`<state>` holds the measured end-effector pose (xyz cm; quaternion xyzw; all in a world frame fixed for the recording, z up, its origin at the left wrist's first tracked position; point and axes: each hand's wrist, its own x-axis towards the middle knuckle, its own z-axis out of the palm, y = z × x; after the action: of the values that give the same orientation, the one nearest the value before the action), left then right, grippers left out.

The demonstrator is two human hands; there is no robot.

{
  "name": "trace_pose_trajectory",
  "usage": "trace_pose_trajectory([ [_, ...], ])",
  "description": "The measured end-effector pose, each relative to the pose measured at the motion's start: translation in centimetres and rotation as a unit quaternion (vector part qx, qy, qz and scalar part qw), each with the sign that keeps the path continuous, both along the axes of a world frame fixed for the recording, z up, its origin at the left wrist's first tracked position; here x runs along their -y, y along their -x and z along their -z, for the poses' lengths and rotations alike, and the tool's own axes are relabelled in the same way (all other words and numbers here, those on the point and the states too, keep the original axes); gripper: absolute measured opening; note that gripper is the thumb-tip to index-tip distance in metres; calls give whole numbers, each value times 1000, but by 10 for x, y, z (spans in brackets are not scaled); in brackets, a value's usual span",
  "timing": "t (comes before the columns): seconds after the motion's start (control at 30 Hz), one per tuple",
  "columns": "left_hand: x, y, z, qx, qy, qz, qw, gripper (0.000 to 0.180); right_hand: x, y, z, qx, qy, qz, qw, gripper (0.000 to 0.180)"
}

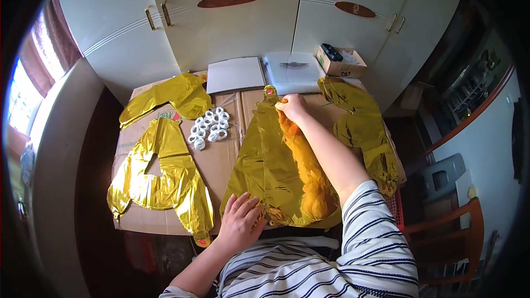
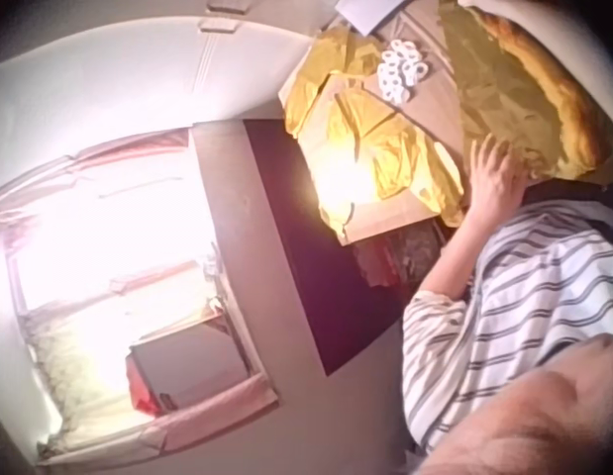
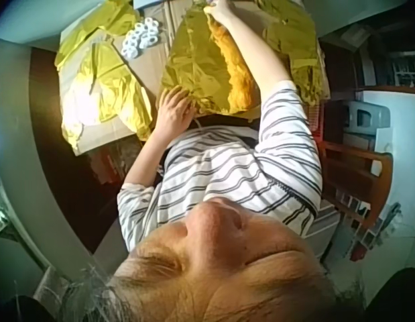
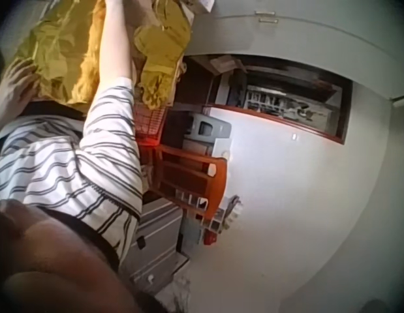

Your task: Folding and organizing gold foil balloons on a table.

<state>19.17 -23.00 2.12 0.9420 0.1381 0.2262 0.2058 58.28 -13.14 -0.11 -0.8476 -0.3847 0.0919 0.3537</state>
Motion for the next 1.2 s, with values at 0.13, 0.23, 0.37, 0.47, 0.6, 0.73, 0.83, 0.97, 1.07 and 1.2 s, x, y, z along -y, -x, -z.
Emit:
trace_pose_trajectory([
  [0.13,-1,1,0,-4,-1,-7,1000,36,-2,-1,1,10,-2,-4,1000,31],
  [0.23,-1,2,-2,-2,-1,-8,1000,36,-3,0,1,12,6,-5,1000,33],
  [0.37,-2,2,-6,7,2,-9,1000,35,0,-4,1,16,29,-10,999,41],
  [0.47,-5,2,-8,5,5,-9,1000,35,8,-5,-4,45,28,-6,999,47],
  [0.6,-6,4,-7,-2,13,-24,1000,35,41,7,-22,160,-16,-29,987,49],
  [0.73,-13,10,-4,-2,19,-50,999,33,100,28,-59,167,11,-127,978,45],
  [0.83,-16,12,-1,0,27,-56,998,33,159,56,-70,135,45,-187,972,47],
  [0.97,-21,12,-3,-4,27,-53,998,31,210,105,-53,182,99,-243,948,52],
  [1.07,-22,10,1,-13,10,-44,999,31,226,114,-38,193,30,-290,937,43],
  [1.2,-20,8,-3,-1,4,-48,999,32,226,98,-49,145,16,-266,953,37],
])
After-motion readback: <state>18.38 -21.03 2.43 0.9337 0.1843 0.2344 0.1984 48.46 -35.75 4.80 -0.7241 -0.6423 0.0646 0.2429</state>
